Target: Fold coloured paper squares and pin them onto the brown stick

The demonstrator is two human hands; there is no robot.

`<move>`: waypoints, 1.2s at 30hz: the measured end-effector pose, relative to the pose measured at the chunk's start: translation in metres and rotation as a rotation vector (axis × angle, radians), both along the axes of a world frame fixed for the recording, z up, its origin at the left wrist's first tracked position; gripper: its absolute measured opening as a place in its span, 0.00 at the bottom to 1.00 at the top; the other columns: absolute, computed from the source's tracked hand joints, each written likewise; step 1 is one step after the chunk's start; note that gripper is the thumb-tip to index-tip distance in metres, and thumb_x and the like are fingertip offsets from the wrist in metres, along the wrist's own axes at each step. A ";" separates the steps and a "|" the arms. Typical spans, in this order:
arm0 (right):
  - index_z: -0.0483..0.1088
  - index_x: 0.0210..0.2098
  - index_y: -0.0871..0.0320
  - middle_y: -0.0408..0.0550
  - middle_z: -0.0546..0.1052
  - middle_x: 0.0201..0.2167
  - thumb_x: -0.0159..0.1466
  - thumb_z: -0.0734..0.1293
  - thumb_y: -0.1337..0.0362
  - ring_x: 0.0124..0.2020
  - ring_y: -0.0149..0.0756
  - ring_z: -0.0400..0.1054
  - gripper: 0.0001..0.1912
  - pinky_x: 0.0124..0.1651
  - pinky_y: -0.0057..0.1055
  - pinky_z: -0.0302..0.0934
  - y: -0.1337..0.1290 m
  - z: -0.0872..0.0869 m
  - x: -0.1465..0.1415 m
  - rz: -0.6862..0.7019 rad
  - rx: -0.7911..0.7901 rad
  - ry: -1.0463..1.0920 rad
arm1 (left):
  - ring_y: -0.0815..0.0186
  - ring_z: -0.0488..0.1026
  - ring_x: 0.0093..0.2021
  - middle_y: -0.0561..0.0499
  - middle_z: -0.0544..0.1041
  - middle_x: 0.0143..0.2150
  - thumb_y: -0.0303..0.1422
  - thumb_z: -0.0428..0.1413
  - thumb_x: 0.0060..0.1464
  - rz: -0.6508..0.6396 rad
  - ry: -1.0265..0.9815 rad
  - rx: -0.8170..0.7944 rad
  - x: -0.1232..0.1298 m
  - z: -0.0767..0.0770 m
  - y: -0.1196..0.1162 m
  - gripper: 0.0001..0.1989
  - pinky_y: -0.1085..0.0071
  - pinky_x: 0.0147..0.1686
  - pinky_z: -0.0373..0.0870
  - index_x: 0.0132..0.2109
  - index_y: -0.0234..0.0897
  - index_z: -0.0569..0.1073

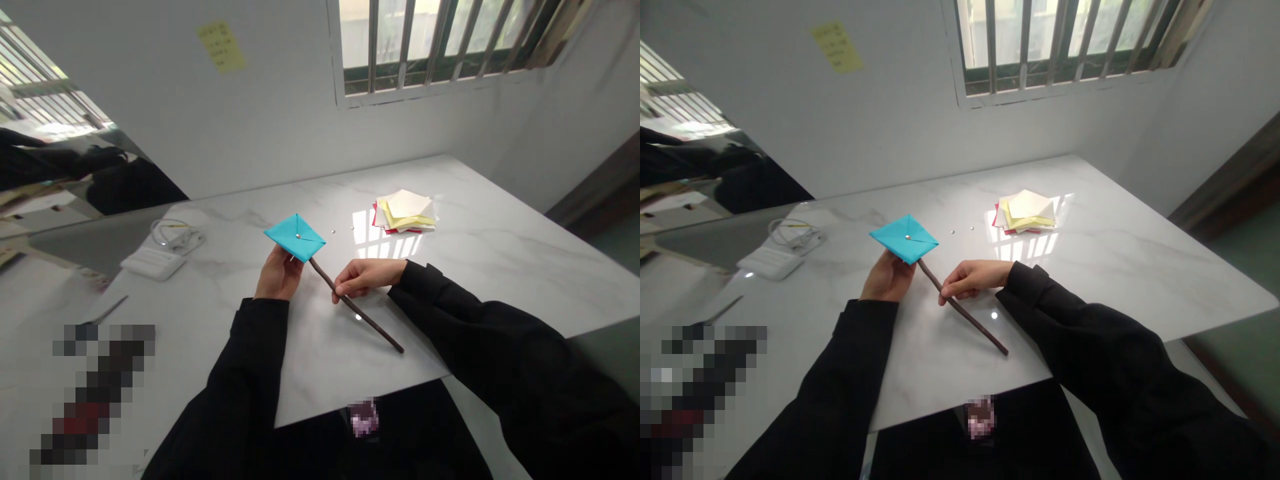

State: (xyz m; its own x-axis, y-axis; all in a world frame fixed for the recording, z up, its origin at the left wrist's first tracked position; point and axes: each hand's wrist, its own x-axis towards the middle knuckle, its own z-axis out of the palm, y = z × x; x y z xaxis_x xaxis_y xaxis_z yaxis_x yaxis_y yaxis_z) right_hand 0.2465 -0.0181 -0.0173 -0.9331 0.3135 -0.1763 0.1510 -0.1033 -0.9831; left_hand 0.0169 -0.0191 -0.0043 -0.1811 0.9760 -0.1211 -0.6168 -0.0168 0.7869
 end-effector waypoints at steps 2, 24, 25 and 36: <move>0.79 0.46 0.63 0.35 0.60 0.22 0.68 0.71 0.50 0.23 0.24 0.49 0.21 0.26 0.26 0.43 0.002 -0.001 -0.001 -0.049 0.008 0.027 | 0.73 0.77 0.32 0.53 0.82 0.35 0.25 0.66 0.56 0.000 0.008 -0.012 0.000 -0.001 0.000 0.04 0.81 0.34 0.74 0.38 0.35 0.79; 0.77 0.48 0.63 0.38 0.66 0.23 0.67 0.67 0.38 0.21 0.24 0.53 0.32 0.24 0.26 0.47 0.010 -0.009 -0.005 -0.524 0.152 -0.056 | 0.67 0.80 0.36 0.49 0.83 0.37 0.35 0.75 0.43 -0.367 0.326 -0.042 0.014 -0.010 -0.017 0.27 0.70 0.42 0.78 0.51 0.35 0.77; 0.76 0.51 0.63 0.38 0.66 0.23 0.68 0.66 0.38 0.20 0.25 0.53 0.32 0.24 0.25 0.47 0.013 -0.008 -0.004 -0.612 0.162 -0.074 | 0.67 0.80 0.36 0.49 0.83 0.37 0.35 0.75 0.43 -0.371 0.335 -0.046 0.014 -0.011 -0.017 0.28 0.71 0.43 0.77 0.50 0.35 0.77; 0.78 0.37 0.66 0.38 0.61 0.18 0.72 0.55 0.35 0.18 0.25 0.51 0.39 0.22 0.26 0.47 0.020 -0.004 0.004 -0.780 0.171 -0.027 | 0.68 0.79 0.35 0.50 0.83 0.36 0.37 0.76 0.42 -0.411 0.418 -0.054 0.014 -0.011 -0.017 0.28 0.72 0.39 0.74 0.48 0.36 0.75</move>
State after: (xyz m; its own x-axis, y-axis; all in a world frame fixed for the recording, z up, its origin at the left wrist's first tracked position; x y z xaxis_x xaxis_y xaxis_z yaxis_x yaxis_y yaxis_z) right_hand 0.2504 0.0018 -0.0212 -0.4299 0.8988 -0.0857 0.1210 -0.0367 -0.9920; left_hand 0.0309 -0.0363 -0.0157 0.1677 0.9706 -0.1726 -0.2017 0.2052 0.9577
